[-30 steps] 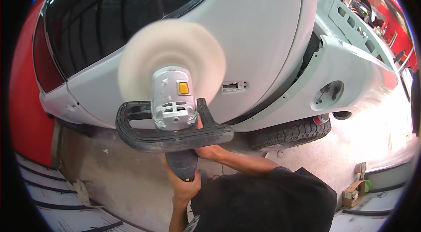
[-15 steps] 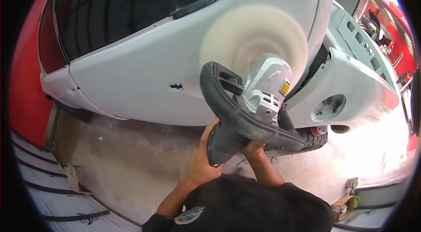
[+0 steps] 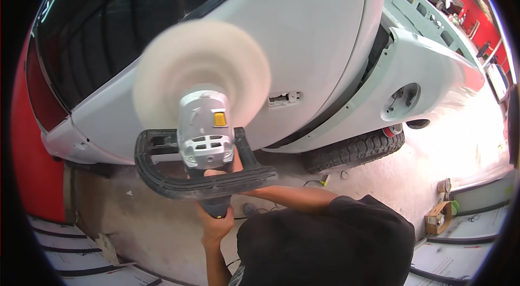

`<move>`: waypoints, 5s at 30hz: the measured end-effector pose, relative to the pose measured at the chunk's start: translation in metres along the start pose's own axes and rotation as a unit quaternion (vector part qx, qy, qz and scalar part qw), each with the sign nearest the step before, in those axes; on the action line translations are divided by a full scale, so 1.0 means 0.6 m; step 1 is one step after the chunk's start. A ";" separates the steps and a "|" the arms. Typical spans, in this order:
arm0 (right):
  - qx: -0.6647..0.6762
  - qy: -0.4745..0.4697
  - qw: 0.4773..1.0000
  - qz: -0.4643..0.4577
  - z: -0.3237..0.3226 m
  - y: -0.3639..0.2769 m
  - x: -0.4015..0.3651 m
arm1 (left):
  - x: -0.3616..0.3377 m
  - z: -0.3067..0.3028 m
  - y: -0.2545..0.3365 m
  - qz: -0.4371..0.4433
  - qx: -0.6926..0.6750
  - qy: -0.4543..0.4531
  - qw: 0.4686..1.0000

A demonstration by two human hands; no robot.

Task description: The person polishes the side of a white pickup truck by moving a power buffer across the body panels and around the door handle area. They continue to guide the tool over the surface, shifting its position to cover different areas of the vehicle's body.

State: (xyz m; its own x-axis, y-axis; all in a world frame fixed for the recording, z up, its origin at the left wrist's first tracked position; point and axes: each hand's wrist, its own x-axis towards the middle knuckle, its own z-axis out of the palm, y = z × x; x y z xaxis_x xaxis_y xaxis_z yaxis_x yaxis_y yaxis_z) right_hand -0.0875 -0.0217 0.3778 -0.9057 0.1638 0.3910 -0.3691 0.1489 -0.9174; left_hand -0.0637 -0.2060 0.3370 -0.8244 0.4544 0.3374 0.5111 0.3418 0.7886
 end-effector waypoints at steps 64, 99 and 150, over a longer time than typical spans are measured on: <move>0.012 0.118 0.993 0.019 -0.073 0.011 -0.061 | 0.035 0.033 0.072 0.083 0.045 -0.100 0.990; 0.000 0.132 0.988 -0.081 -0.173 -0.064 0.017 | 0.109 0.061 0.243 0.078 -0.064 -0.048 0.994; 0.090 0.185 0.978 -0.022 -0.217 0.006 -0.025 | 0.151 0.094 0.243 0.121 -0.107 -0.093 0.983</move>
State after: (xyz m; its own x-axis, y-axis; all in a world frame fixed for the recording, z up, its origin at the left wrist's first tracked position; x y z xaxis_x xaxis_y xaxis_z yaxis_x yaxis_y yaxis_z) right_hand -0.0481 0.1034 0.3782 -0.7631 0.5070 0.4008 -0.4674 -0.0048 -0.8840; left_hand -0.0500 -0.0687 0.4532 -0.6168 0.6498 0.4442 0.6074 0.0339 0.7937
